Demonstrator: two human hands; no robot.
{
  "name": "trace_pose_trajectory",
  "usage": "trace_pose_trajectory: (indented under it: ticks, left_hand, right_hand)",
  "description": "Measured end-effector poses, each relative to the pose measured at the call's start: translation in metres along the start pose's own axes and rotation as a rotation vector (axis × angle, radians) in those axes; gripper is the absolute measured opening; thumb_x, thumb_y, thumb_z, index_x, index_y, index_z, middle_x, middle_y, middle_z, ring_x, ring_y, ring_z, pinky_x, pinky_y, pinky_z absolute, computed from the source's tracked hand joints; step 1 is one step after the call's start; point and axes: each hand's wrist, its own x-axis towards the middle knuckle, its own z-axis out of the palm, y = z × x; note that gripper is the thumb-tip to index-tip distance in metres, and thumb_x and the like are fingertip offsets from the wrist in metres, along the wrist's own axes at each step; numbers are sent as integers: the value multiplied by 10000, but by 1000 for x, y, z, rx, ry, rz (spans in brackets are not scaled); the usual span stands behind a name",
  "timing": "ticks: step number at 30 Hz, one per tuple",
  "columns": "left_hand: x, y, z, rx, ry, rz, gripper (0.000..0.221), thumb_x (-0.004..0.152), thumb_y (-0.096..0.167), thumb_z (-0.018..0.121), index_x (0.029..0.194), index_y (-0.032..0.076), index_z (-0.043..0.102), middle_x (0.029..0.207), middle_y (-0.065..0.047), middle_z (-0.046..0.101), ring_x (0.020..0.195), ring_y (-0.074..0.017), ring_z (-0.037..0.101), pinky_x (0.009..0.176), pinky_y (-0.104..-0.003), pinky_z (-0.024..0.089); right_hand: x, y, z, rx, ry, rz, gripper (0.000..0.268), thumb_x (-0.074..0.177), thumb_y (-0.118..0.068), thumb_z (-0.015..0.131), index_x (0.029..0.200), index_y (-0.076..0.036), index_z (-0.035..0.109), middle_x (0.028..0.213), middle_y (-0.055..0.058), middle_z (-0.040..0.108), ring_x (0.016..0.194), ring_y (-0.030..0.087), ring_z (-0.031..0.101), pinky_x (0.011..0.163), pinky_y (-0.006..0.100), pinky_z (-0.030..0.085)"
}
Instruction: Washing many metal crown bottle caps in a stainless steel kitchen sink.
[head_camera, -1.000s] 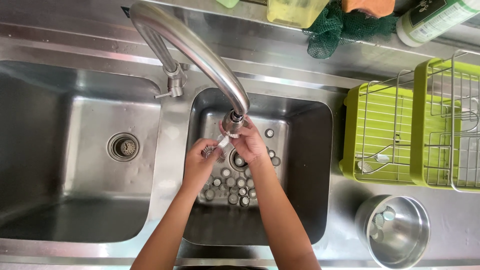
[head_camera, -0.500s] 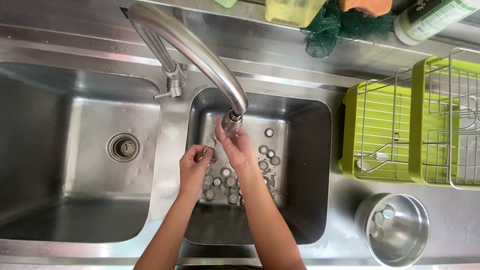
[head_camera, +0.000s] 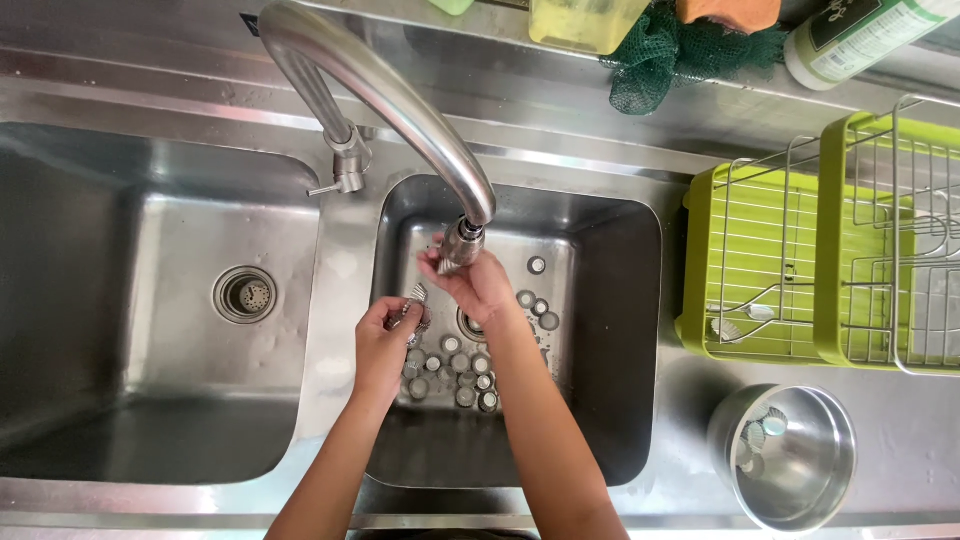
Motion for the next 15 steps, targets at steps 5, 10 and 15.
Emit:
trace_pose_trajectory:
  ticks: [5, 10, 15]
  left_hand:
    - [3, -1, -1, -1, -18, -9, 110, 928, 106, 727, 984, 15, 702, 891, -21, 730, 815, -79, 641, 757, -238, 513]
    - [6, -1, 3, 8, -46, -31, 106, 941, 108, 714, 984, 12, 714, 878, -27, 723, 813, -85, 634, 761, -247, 508]
    - [22, -16, 9, -154, -134, -175, 121, 1004, 134, 684, 1064, 30, 675, 921, -22, 668, 831, -110, 598, 745, -272, 457]
  right_hand:
    - [6, -10, -41, -781, 198, -27, 240, 990, -86, 538, 1092, 105, 643, 938, 203, 727, 766, 246, 698, 640, 352, 568]
    - [-15, -26, -16, -1166, 195, 6, 225, 927, -49, 592, 1111, 77, 625, 787, 187, 710, 581, 184, 630, 477, 308, 465]
    - [-35, -37, 3, -969, 35, -2, 442, 838, 21, 518, 1273, -29, 572, 981, 117, 729, 680, 167, 676, 545, 287, 551]
